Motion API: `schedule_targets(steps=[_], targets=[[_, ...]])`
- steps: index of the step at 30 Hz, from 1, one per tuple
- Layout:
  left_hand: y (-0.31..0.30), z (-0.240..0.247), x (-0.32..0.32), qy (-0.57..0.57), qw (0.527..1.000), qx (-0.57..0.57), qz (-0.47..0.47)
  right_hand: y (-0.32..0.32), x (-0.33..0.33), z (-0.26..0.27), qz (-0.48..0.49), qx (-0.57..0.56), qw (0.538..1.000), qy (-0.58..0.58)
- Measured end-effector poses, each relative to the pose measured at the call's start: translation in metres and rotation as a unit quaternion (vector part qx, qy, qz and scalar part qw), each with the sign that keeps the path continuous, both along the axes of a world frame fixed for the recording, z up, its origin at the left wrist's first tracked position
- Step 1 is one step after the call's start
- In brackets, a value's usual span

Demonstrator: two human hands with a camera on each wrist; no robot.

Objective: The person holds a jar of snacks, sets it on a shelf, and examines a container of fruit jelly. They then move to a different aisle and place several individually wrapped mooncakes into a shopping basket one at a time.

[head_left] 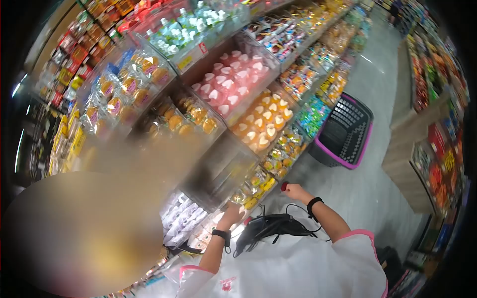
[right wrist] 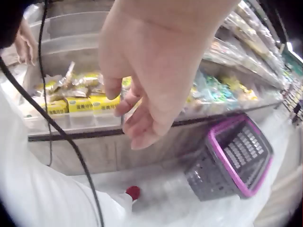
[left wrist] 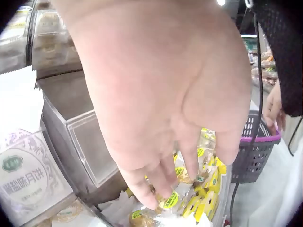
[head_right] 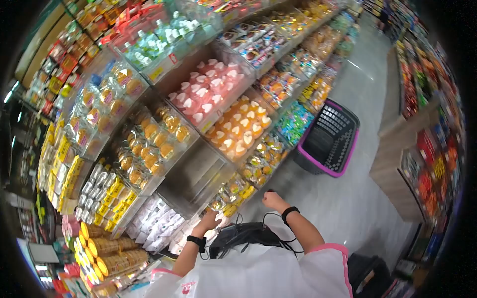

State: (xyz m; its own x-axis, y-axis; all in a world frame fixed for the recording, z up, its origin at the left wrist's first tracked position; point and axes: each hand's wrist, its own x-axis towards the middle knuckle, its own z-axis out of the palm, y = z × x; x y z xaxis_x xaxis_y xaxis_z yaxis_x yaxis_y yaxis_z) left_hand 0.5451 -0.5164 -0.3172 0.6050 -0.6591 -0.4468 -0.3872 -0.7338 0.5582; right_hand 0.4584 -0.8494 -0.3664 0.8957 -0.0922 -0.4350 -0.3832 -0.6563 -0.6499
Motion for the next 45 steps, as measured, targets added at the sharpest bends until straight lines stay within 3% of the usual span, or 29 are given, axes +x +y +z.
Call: schedule_targets(steps=[4,6,7,9,12,14,15,16,19,22,25,28,31,34,36,38,42,45], targets=[[-0.031,-0.034,0.004,0.046,0.991,0.009,0.129,-0.010,0.072,-0.011,0.140,0.066,0.987,0.031],[-0.044,-0.043,0.012,0.085,0.978,0.015,0.191,-0.006,0.097,-0.011,0.072,0.173,0.970,0.154],[-0.047,-0.055,0.018,0.141,0.961,-0.047,0.232,-0.003,0.106,-0.011,0.032,0.221,0.950,0.217],[-0.058,-0.080,0.024,0.252,0.900,-0.171,0.312,0.001,0.115,-0.016,0.045,0.250,0.940,0.228],[-0.099,-0.058,0.041,0.143,0.939,0.034,0.311,0.010,0.119,-0.024,0.068,0.277,0.928,0.241],[-0.109,-0.077,0.044,0.138,0.930,0.071,0.332,0.014,0.125,-0.017,0.093,0.264,0.920,0.276],[-0.109,-0.095,0.042,0.136,0.925,0.090,0.342,0.016,0.124,-0.017,0.052,0.322,0.903,0.279],[-0.098,-0.143,0.028,0.012,0.940,-0.101,0.324,0.018,0.122,-0.018,0.011,0.377,0.882,0.281],[-0.120,-0.091,0.034,-0.005,0.953,0.009,0.304,0.017,0.121,-0.023,-0.058,0.473,0.828,0.294],[-0.116,-0.099,0.043,0.229,0.890,-0.055,0.391,0.016,0.120,-0.021,-0.074,0.503,0.805,0.306],[-0.114,-0.106,0.045,0.311,0.834,-0.019,0.455,0.015,0.123,-0.022,-0.079,0.479,0.812,0.325],[-0.115,-0.080,0.042,0.355,0.796,-0.129,0.473,0.012,0.121,-0.022,-0.065,0.429,0.834,0.341],[-0.110,-0.067,0.041,0.398,0.794,-0.184,0.421,0.012,0.115,-0.022,-0.024,0.380,0.861,0.338],[-0.103,-0.069,0.029,0.419,0.794,-0.150,0.415,0.012,0.111,-0.002,0.037,0.369,0.871,0.322],[-0.084,-0.099,0.014,0.313,0.906,-0.141,0.247,0.015,0.109,0.018,0.066,0.401,0.854,0.325],[-0.100,-0.025,0.026,0.383,0.842,-0.108,0.364,0.016,0.113,0.039,0.117,0.435,0.830,0.329],[-0.083,0.023,0.040,0.428,0.879,-0.122,0.170,0.023,0.132,0.083,0.236,0.415,0.822,0.310],[-0.063,0.028,0.040,0.504,0.835,-0.140,0.169,0.032,0.150,0.107,0.284,0.429,0.807,0.290]])
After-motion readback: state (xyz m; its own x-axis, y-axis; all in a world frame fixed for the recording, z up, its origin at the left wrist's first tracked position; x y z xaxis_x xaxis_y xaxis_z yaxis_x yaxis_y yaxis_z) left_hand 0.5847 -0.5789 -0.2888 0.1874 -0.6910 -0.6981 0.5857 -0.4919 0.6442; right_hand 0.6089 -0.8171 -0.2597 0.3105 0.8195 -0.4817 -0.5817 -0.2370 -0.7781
